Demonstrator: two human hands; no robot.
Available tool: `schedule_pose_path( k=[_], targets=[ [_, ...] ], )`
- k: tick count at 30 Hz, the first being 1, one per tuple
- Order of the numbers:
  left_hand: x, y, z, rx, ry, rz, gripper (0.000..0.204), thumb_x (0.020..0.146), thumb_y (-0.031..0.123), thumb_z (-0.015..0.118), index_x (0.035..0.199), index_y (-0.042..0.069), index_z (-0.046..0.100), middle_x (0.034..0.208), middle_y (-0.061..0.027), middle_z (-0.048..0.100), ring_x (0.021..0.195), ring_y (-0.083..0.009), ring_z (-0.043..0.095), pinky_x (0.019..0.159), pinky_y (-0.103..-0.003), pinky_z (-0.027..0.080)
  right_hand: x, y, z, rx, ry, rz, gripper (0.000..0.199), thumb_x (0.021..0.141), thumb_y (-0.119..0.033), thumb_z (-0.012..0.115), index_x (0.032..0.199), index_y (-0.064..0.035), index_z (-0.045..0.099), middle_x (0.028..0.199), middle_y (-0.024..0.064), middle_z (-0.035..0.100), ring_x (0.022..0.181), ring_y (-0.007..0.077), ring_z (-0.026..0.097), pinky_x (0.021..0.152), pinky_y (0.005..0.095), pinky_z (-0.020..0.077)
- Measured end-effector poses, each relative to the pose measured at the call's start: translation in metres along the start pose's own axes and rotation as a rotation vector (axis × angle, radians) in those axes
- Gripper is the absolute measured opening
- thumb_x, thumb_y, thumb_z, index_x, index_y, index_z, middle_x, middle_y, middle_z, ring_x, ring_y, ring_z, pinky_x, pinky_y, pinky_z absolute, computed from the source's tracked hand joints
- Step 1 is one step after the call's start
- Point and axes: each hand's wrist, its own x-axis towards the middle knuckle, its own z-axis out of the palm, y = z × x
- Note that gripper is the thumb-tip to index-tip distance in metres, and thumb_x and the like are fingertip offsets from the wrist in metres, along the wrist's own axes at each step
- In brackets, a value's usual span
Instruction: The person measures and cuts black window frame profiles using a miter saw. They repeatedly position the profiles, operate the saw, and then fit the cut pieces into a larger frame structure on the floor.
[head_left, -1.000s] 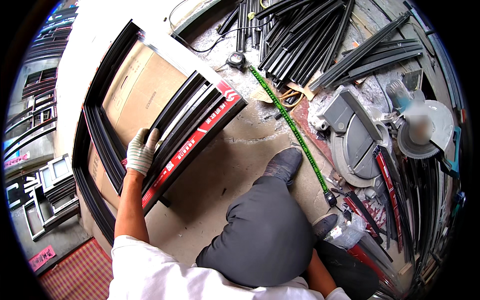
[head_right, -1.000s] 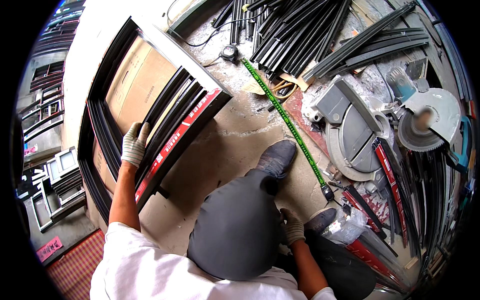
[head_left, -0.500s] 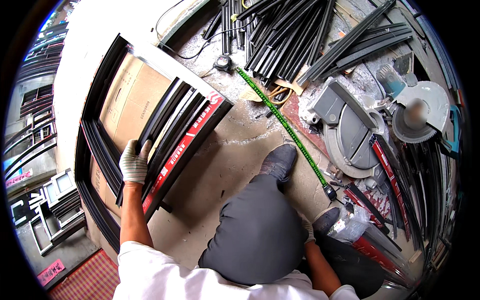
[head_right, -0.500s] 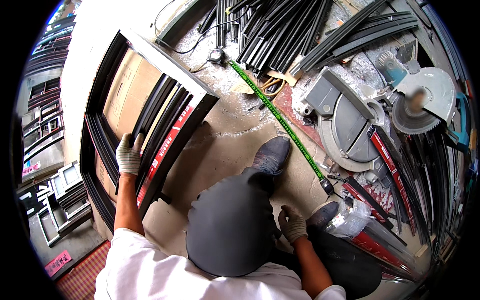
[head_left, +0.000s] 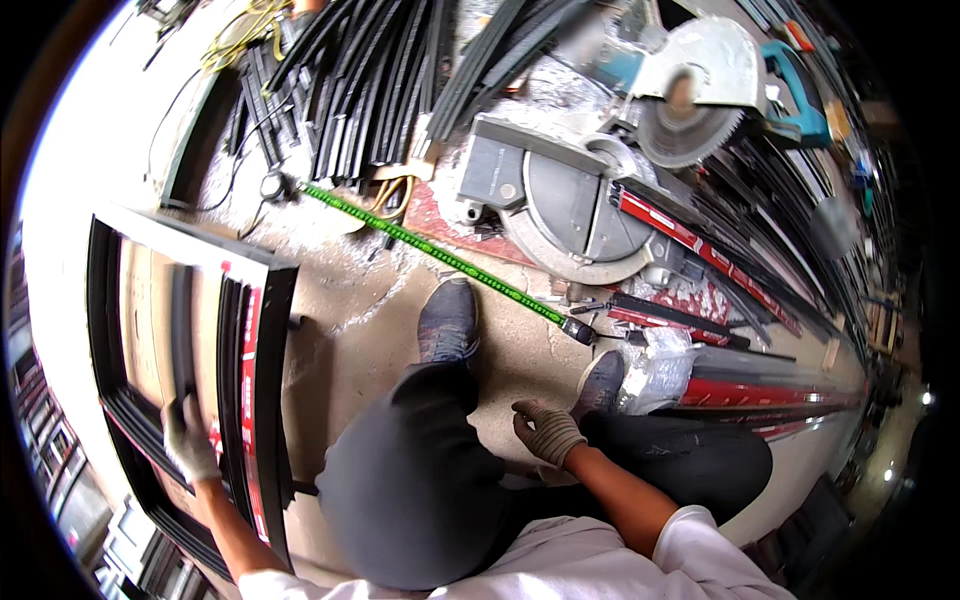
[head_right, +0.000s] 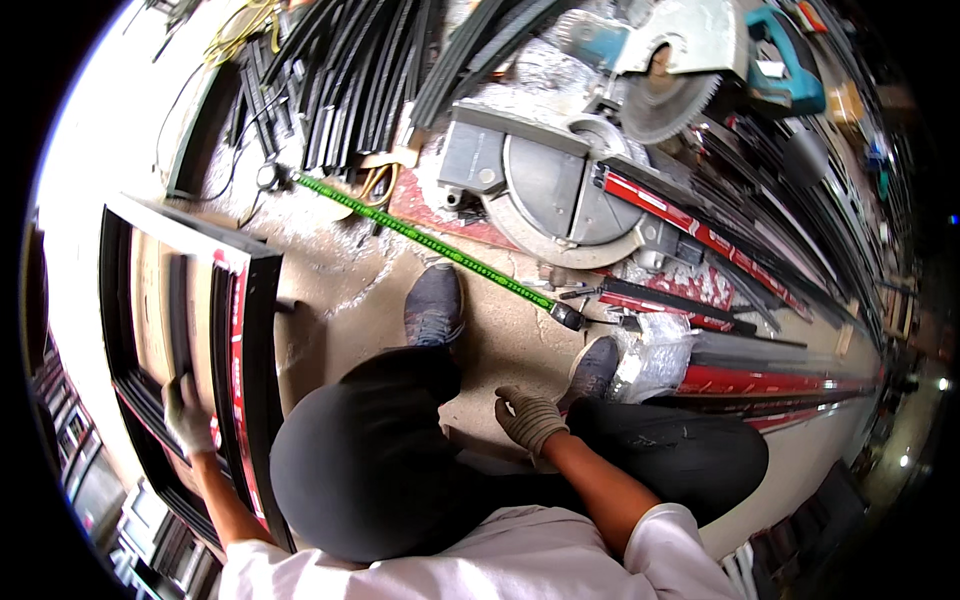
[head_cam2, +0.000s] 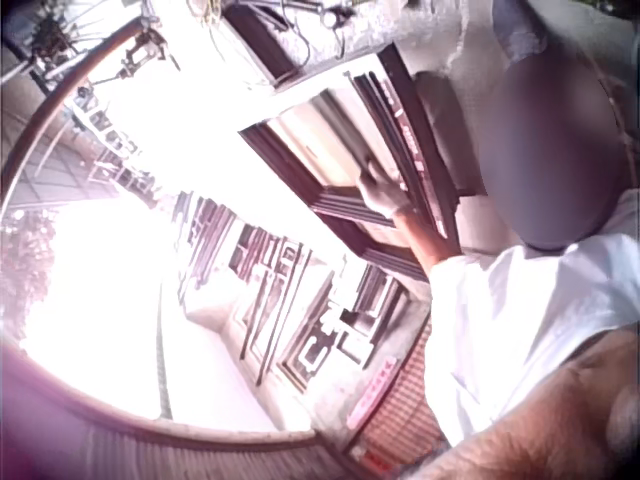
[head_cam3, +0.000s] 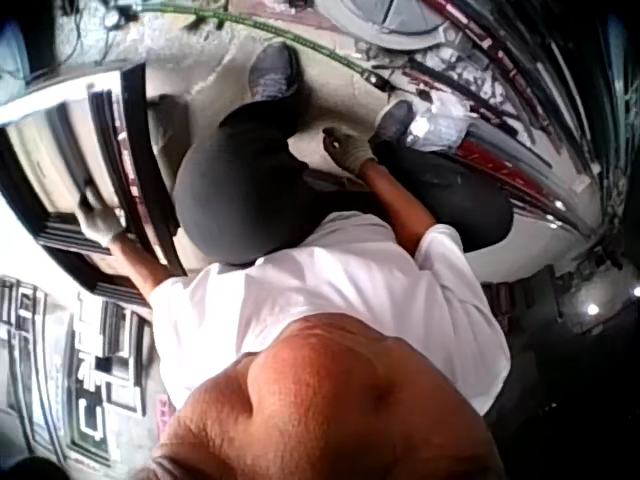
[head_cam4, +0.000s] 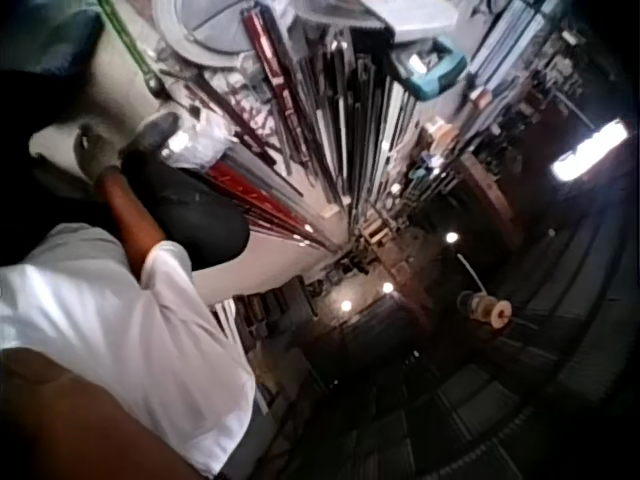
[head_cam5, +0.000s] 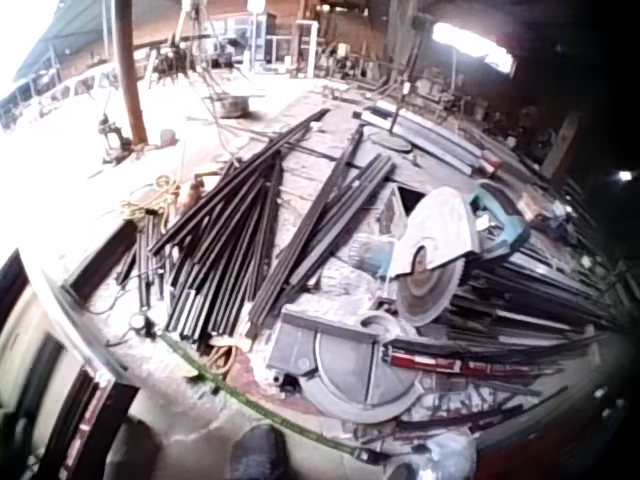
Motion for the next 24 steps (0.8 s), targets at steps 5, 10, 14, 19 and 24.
schedule_pose_path(
  k=[5,10,14,19,24],
  targets=[
    [0.057,0.001,-0.054,-0.013,0.192,-0.105,0.027,0.108,0.022,0.071,0.127,0.003,0.068,0.112,-0.0081,0.076,0.097,-0.0177,0.066,0.092,-0.032,0.055,-0.004,0.007,0.008,-0.01,0.013,0.013,0.033,0.102,-0.027,0.061,0.125,-0.0077,0.074,0.119,0.0217,0.075,0.104,0.0412,0.074,0.096,0.0485,0.0579],
    [0.132,0.083,-0.052,0.055,0.085,0.316,0.037,0.108,0.012,0.067,0.143,0.0,0.062,0.126,-0.0124,0.069,0.114,-0.0256,0.066,0.104,-0.038,0.053,0.004,0.0,0.01,0.044,0.069,-0.085,0.032,0.102,-0.027,0.061,0.124,-0.0072,0.073,0.117,0.0226,0.074,0.107,0.0432,0.071,0.097,0.0498,0.0564],
    [0.161,0.223,0.007,-0.263,-0.171,0.449,0.04,0.104,0.005,0.068,0.143,0.001,0.063,0.123,-0.0155,0.07,0.118,-0.0287,0.067,0.102,-0.04,0.054,0.01,-0.004,-0.004,0.044,0.106,-0.102,0.028,0.101,-0.025,0.061,0.121,-0.0072,0.071,0.113,0.0232,0.071,0.109,0.0447,0.068,0.099,0.0513,0.0541],
    [0.183,0.364,0.096,-0.049,-0.405,0.844,0.038,0.095,0.012,0.076,0.132,0.009,0.069,0.098,-0.0162,0.067,0.092,-0.0381,0.066,0.083,-0.048,0.053,0.011,0.003,-0.014,0.088,0.215,-0.076,0.024,0.1,-0.024,0.062,0.117,-0.0077,0.069,0.109,0.0224,0.07,0.106,0.0435,0.067,0.097,0.0519,0.0538],
    [0.19,0.425,0.18,-0.048,-0.751,0.897,0.026,0.103,0.016,0.068,0.126,0.006,0.072,0.101,-0.019,0.066,0.095,-0.0375,0.066,0.086,-0.046,0.053,0.013,0.004,-0.021,0.158,0.296,-0.084,0.025,0.101,-0.025,0.062,0.119,-0.0092,0.069,0.109,0.0215,0.07,0.105,0.0424,0.068,0.097,0.0508,0.0541]
  ],
)
